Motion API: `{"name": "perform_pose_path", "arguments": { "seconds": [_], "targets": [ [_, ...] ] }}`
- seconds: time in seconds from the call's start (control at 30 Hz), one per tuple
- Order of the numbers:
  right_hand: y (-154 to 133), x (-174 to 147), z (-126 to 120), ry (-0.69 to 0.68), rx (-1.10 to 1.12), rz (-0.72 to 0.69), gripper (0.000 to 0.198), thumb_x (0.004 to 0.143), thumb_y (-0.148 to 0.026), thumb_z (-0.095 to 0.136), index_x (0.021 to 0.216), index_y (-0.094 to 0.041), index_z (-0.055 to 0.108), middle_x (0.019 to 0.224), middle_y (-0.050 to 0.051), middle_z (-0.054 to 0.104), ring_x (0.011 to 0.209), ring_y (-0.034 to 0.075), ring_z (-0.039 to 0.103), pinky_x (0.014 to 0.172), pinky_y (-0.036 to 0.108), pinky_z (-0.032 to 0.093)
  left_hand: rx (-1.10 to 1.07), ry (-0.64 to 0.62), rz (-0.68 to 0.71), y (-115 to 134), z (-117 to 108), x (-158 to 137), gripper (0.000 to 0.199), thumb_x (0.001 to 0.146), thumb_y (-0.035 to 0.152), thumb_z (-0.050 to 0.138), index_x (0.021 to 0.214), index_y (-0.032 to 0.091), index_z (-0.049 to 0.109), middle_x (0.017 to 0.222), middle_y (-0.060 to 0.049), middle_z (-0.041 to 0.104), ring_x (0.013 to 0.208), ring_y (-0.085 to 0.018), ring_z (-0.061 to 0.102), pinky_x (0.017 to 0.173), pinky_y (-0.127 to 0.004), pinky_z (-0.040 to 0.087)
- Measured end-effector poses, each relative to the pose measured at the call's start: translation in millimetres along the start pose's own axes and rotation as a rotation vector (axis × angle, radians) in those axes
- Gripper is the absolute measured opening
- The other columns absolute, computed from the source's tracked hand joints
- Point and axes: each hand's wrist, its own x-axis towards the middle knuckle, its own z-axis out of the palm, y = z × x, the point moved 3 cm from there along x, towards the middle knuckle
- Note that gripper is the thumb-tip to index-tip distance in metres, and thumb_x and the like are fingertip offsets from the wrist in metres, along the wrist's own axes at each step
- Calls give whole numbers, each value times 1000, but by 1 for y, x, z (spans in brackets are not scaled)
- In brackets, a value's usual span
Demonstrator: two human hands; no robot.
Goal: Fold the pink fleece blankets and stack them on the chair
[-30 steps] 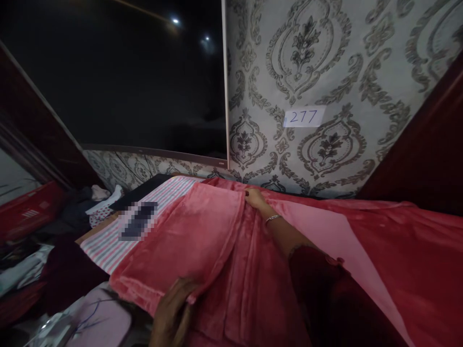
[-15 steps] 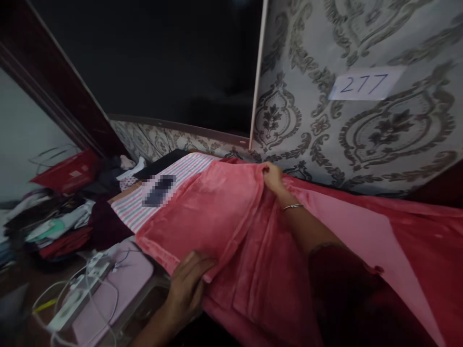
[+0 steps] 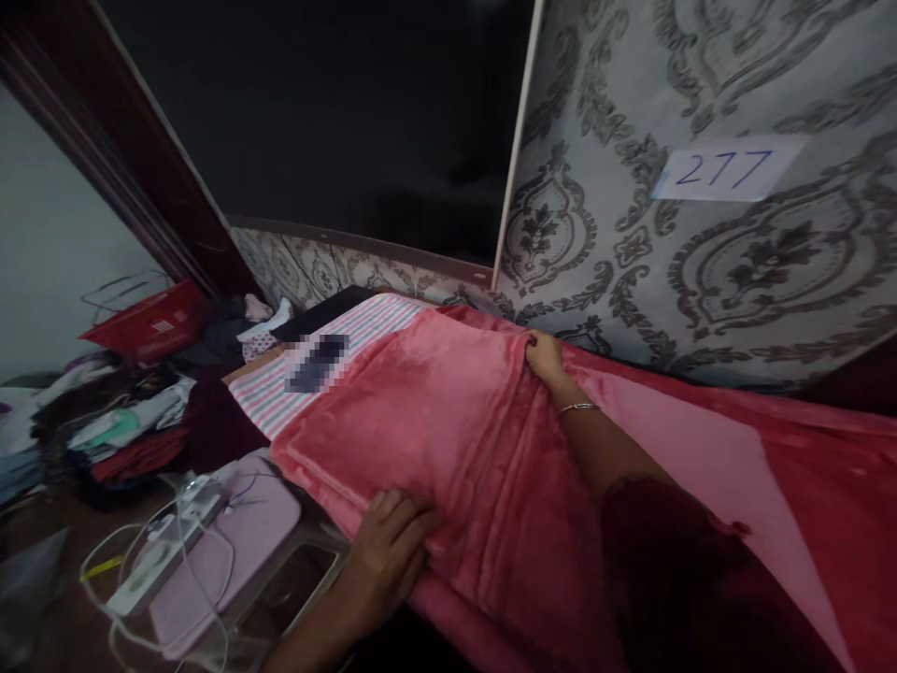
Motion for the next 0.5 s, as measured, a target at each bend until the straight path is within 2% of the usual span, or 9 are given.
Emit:
{"name": "perform_pose_path", "arguments": {
  "seconds": [0.17,0.3,0.37,0.5],
  "targets": [
    [-1,4,2,-53,46,8,23,69,-15,55,80,-17,74,86,7,77,82,22,69,83,33,54,-31,-74,-10,1,1,2,36,83,6,51,114,18,64,106,-9,70,92,-23,59,80,-38,46],
    [0,6,2,-31,73,40,23,70,-19,52,75,-18,74,77,3,75,77,21,68,80,32,54,-59,-147,-42,3,0,5,35,82,14,59,117,20,62,109,-10,68,95,-25,60,83,-40,47],
    [1,7,3,-3,86,71,27,72,-22,49,77,-18,75,74,2,75,75,21,67,75,30,54,-60,-144,-37,3,-1,5,31,85,23,64,116,19,62,108,-10,68,95,-25,60,82,-40,48],
    [3,9,6,9,115,120,23,77,-25,53,77,-16,74,68,1,72,66,19,66,63,27,53,-13,-83,36,2,-1,-1,37,89,38,67,120,19,60,108,-10,67,96,-26,61,85,-42,48]
  ]
}}
